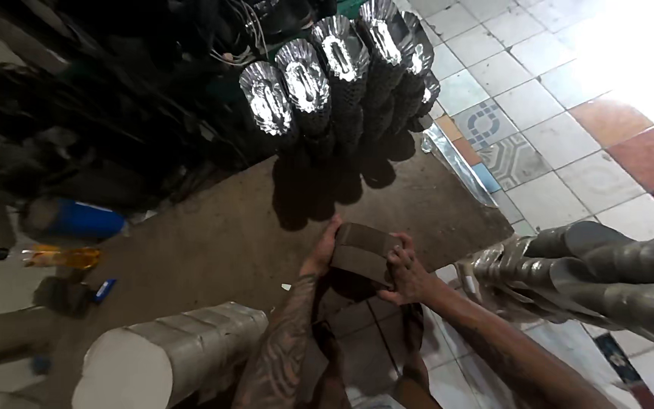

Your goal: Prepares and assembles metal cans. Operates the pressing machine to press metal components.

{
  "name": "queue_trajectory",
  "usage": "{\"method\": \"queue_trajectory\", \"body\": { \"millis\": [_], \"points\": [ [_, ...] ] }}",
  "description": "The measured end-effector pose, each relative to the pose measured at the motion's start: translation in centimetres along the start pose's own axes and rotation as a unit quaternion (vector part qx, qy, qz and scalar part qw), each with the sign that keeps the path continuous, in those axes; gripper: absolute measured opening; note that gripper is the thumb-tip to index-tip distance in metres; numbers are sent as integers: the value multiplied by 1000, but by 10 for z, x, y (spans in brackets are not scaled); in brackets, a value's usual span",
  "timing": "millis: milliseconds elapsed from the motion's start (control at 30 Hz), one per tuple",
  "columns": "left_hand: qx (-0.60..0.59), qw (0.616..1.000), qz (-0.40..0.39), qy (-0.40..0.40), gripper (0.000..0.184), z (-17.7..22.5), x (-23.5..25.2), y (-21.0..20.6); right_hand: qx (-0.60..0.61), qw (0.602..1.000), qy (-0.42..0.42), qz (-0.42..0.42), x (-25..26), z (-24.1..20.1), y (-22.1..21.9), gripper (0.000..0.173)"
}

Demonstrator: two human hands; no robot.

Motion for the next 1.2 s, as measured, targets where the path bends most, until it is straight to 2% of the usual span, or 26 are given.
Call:
{"method": "queue_trajectory", "body": {
  "millis": [67, 167, 267, 333, 400, 433, 500, 567, 600, 633, 667, 700, 800, 933, 1067, 1200],
  "points": [
    [-4, 1000, 6, 0, 45, 1, -10, -7, -21, 1000, 8, -6, 2, -8, 7, 59],
    [-42, 999, 2, 0, 44, 26, -69, 0, -26, 998, 62, -15, 34, -52, 20, 37],
    [-76, 992, 3, -105, 46, 82, -171, 32, 72, 991, 104, -38, 101, -118, 52, 28],
    [-51, 975, 64, -208, 44, 109, -247, 79, 190, 975, 93, -60, 161, -164, 65, 30],
    [-90, 932, 161, -313, 42, 118, -314, 137, 322, 934, 29, -151, 219, -203, 48, 44],
    [-128, 904, 188, -363, 42, 118, -347, 164, 384, 902, -13, -197, 245, -221, 28, 45],
    [-162, 847, 172, -476, 37, 113, -405, 214, 461, 835, -107, -280, 284, -258, -22, 54],
    [-144, 816, 171, -533, 50, 98, -443, 266, 497, 767, -199, -353, 308, -299, -82, 64],
    [-136, 813, 188, -534, 51, 86, -452, 293, 496, 739, -231, -392, 314, -320, -112, 66],
    [-142, 815, 211, -521, 40, 73, -456, 317, 487, 718, -253, -428, 316, -342, -139, 64],
    [-170, 819, 232, -496, 18, 56, -454, 340, 464, 703, -275, -464, 315, -362, -162, 60],
    [-216, 823, 253, -461, 8, 38, -448, 359, 425, 695, -291, -501, 315, -379, -179, 55],
    [-316, 817, 311, -367, 7, -14, -428, 393, 315, 675, -300, -596, 316, -411, -215, 48],
    [-370, 801, 374, -286, 10, -55, -405, 405, 237, 650, -324, -645, 316, -423, -240, 46],
    [-349, 808, 395, -261, 20, -66, -390, 406, 250, 632, -360, -639, 318, -421, -242, 46],
    [-292, 829, 395, -268, 37, -70, -381, 403, 165, 606, -357, -692, 303, -408, -275, 49]
  ]
}}
Point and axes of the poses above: each hand's wrist, its own x-axis towards the middle knuckle, its own y-axis out of the back of the hand, z = x × y, the point moved 10 cm from there along x, towards the middle knuckle, and after that the axes turned 2 degrees about x, right-handed, at the moved point
